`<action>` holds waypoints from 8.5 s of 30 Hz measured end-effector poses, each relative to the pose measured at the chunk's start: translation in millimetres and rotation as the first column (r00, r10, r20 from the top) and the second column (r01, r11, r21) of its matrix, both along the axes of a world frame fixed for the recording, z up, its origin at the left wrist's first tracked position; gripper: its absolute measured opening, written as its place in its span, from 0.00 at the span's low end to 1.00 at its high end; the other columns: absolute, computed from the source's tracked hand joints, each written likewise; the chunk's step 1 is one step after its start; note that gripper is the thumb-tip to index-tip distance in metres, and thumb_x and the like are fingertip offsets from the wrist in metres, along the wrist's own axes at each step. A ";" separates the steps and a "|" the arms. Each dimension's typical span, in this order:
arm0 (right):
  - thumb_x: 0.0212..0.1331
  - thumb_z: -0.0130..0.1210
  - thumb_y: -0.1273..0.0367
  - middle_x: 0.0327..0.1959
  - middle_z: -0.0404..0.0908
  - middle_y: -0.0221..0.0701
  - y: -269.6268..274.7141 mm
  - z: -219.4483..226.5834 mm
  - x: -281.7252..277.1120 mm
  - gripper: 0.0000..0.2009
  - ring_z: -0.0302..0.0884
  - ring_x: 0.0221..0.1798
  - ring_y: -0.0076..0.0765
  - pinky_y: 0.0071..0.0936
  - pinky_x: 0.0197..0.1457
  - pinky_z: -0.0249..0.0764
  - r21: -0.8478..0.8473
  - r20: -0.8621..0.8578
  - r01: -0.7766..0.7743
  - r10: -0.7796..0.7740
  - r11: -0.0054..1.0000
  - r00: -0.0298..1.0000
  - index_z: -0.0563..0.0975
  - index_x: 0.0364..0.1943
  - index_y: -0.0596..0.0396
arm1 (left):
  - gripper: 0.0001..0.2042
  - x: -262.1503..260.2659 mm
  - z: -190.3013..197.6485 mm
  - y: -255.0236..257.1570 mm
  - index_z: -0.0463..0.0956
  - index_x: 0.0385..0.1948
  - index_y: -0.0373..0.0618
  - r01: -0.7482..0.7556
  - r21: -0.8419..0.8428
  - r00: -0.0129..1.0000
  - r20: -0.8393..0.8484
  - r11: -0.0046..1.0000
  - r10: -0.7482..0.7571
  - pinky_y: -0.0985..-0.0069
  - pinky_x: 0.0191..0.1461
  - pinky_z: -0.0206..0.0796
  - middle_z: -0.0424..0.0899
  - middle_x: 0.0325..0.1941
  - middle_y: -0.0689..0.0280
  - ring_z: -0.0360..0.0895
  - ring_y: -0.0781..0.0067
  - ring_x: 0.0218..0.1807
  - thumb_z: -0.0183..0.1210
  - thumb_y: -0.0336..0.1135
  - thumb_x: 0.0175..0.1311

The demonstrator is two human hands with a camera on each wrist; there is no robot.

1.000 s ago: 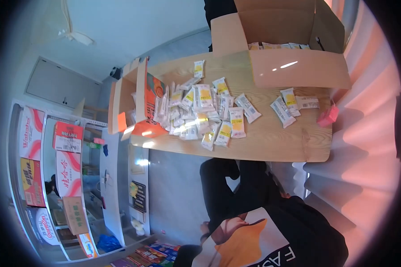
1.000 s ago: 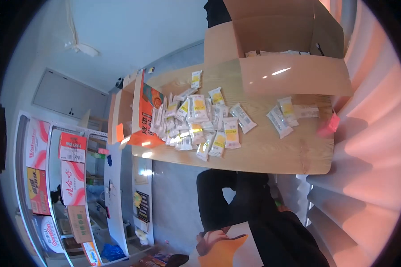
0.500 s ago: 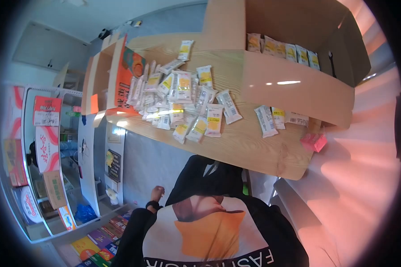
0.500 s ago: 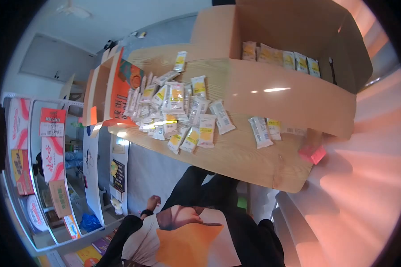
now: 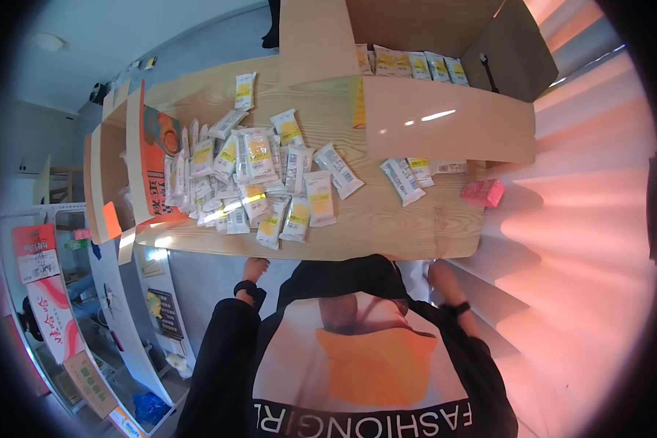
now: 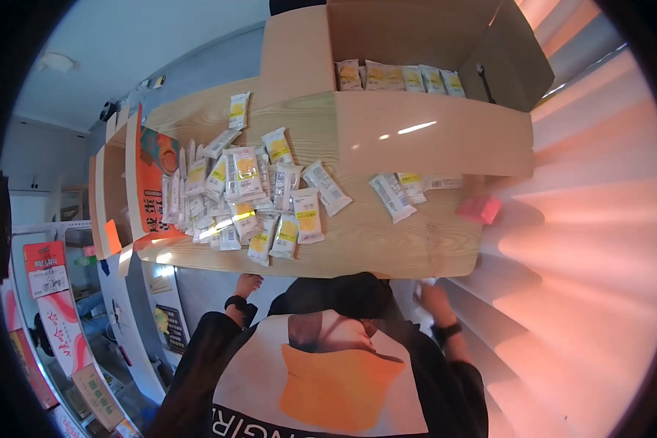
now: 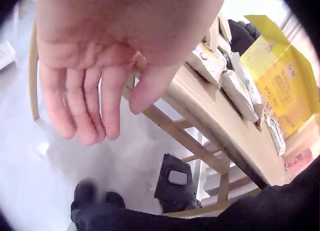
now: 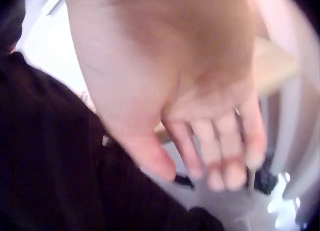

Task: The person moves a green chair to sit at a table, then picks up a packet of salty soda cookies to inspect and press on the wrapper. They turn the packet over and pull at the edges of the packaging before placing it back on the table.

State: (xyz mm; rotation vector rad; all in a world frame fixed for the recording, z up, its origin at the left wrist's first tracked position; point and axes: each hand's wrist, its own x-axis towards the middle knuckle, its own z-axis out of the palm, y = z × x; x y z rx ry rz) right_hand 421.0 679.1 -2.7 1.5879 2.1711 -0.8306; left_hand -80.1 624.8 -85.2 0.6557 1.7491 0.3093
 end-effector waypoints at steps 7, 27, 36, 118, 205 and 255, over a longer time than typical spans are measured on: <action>0.40 0.46 0.72 0.35 0.68 0.38 194.0 34.1 -28.4 0.16 0.63 0.42 0.41 0.34 0.45 0.57 0.772 0.126 0.004 -0.159 0.636 0.979 0.66 0.38 0.56 | 0.09 -16.2 12.5 -47.8 0.69 0.25 0.40 -0.295 -0.075 0.956 -0.024 0.953 0.294 0.83 0.17 0.59 0.72 0.16 0.65 0.67 0.78 0.15 0.45 0.34 0.44; 0.34 0.53 0.60 0.35 0.70 0.38 243.8 12.9 -64.1 0.19 0.66 0.39 0.42 0.31 0.38 0.63 0.544 -0.118 0.202 -0.165 0.814 0.979 0.70 0.32 0.56 | 0.10 -4.4 13.9 -134.5 0.67 0.29 0.43 -0.579 -0.147 0.814 -0.036 0.802 0.580 0.76 0.22 0.64 0.73 0.21 0.59 0.72 0.68 0.20 0.43 0.36 0.47; 0.19 0.62 0.71 0.31 0.71 0.41 242.5 -3.6 -75.0 0.25 0.68 0.36 0.41 0.28 0.38 0.64 0.212 -0.478 0.450 -0.309 0.868 0.822 0.68 0.31 0.61 | 0.10 -24.9 3.9 -120.1 0.67 0.29 0.42 -0.607 0.020 0.794 -0.028 0.794 0.607 0.78 0.20 0.63 0.73 0.19 0.61 0.71 0.72 0.19 0.43 0.35 0.47; 0.30 0.53 0.61 0.18 0.73 0.39 -90.5 -63.8 -354.4 0.18 0.73 0.23 0.32 0.26 0.26 0.67 -0.399 -0.287 0.917 -0.952 0.015 -0.110 0.72 0.22 0.64 | 0.07 -34.9 74.8 53.5 0.68 0.22 0.39 0.774 0.610 0.341 -0.179 0.168 -0.923 0.72 0.33 0.60 0.70 0.25 0.56 0.68 0.59 0.30 0.47 0.33 0.47; 0.24 0.54 0.59 0.18 0.72 0.37 -48.2 -86.4 -43.1 0.22 0.70 0.22 0.42 0.33 0.27 0.67 -0.125 -0.098 0.325 -0.338 0.937 0.936 0.70 0.31 0.48 | 0.15 116.6 7.6 -18.5 0.64 0.24 0.44 0.647 0.179 0.702 -0.518 0.741 -0.488 0.67 0.25 0.64 0.72 0.18 0.57 0.70 0.57 0.21 0.54 0.35 0.30; 0.22 0.55 0.60 0.21 0.73 0.35 -48.8 -86.2 -46.0 0.22 0.71 0.24 0.40 0.31 0.28 0.68 -0.066 -0.118 0.366 -0.371 0.928 0.921 0.70 0.30 0.48 | 0.14 111.6 3.1 -23.3 0.64 0.23 0.45 0.679 0.095 0.672 -0.478 0.728 -0.565 0.66 0.25 0.64 0.72 0.24 0.58 0.71 0.59 0.24 0.53 0.41 0.35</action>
